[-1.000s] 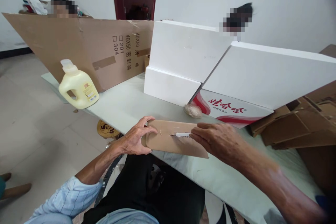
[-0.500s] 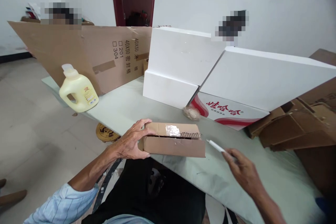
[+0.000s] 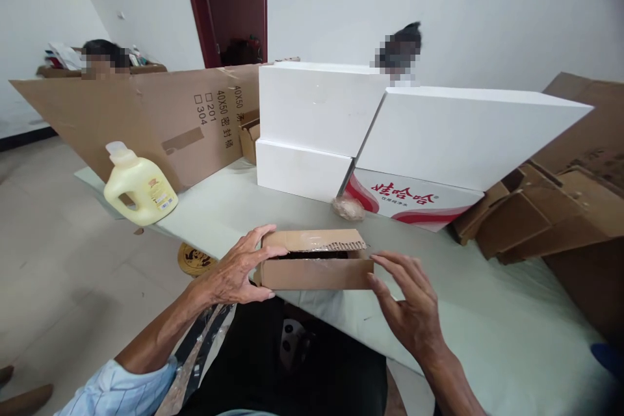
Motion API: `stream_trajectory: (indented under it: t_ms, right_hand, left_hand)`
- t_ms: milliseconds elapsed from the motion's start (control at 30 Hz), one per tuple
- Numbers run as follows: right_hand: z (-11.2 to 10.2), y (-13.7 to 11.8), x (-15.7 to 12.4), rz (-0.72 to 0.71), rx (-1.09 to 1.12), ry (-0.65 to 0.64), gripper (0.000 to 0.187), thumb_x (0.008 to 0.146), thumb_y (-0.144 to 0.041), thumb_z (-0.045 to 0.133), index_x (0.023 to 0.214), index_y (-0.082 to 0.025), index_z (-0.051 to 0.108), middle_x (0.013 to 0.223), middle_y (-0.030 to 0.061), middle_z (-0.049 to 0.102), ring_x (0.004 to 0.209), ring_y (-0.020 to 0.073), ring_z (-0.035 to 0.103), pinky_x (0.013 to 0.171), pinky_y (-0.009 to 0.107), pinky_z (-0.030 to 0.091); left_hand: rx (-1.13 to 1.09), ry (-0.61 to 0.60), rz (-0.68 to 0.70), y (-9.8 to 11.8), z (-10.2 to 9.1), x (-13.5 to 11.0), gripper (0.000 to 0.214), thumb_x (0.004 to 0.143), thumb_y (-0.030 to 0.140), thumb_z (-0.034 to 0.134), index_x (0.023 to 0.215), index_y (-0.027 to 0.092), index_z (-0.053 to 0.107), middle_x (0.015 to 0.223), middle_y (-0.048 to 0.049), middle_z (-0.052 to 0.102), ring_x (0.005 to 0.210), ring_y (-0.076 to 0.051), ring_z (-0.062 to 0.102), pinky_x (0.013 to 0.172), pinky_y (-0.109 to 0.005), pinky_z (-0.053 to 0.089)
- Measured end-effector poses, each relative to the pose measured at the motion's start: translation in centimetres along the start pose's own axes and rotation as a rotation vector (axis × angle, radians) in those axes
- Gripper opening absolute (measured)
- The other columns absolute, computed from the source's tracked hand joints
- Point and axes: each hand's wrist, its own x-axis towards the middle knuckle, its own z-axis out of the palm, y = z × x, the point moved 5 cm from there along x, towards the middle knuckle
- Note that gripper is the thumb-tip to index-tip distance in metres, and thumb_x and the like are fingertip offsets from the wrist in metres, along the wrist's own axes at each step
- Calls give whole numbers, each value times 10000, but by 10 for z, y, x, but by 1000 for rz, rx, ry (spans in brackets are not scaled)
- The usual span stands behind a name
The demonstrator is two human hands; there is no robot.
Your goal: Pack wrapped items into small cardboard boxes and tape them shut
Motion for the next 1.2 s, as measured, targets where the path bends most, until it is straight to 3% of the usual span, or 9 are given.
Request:
stream_trajectory:
  t_ms: [133,333,500,733,933,1200]
  right_hand:
    - [6,-35,21,-126,-17,-18,339,1030,-248,670,1364,-241,616,1216,139,747,1069,301,706,940,489,550]
    - [18,-47,28,-137,-47,-99,351,1034,-247,656,1383,-252,619,1260,130,742,1151,320,663,946,492,520]
    - [31,-48,32,-118,-34,-159,267,1065,-286,605,1319,-221,656,1136,118,730,1041,291,637,869,451,515]
    - [38,-46,33,-70,47,-141,142,1083,-236,562,1172,-225,673,1034,85,702,972,264,634,856,420,494]
    - [41,-44,35,-7,90,-153,158,1107,-257,515,1108,-251,672,1041,73,724,980,248,659,846,412,472]
    - [45,-43,35,21,114,-144,164,1112,-243,514,1079,-238,675,1034,55,719,956,217,659,863,379,442]
  left_hand:
    - [13,-12,-27,-1,-4,-3,821,753,179,896,1485,345,563,1729,-138,304,1570,-390,414,1257,-611,439]
    - [25,-27,-43,0,-10,-3,847,773,246,912,1521,326,523,1717,-155,333,1565,-399,420,1238,-606,460]
    - [86,37,-3,3,-9,2,781,838,379,891,1528,322,530,1692,-167,397,1540,-410,442,1233,-623,441]
    - [227,196,54,34,-2,21,292,1038,296,643,1321,245,693,1666,-153,475,1621,-400,324,1245,-650,383]
    - [276,200,74,56,8,44,197,1018,250,660,1190,222,752,1660,-154,497,1592,-408,383,1180,-652,454]
    - [215,200,37,53,11,54,124,985,196,677,994,221,798,1527,-104,646,1536,-402,466,1172,-660,459]
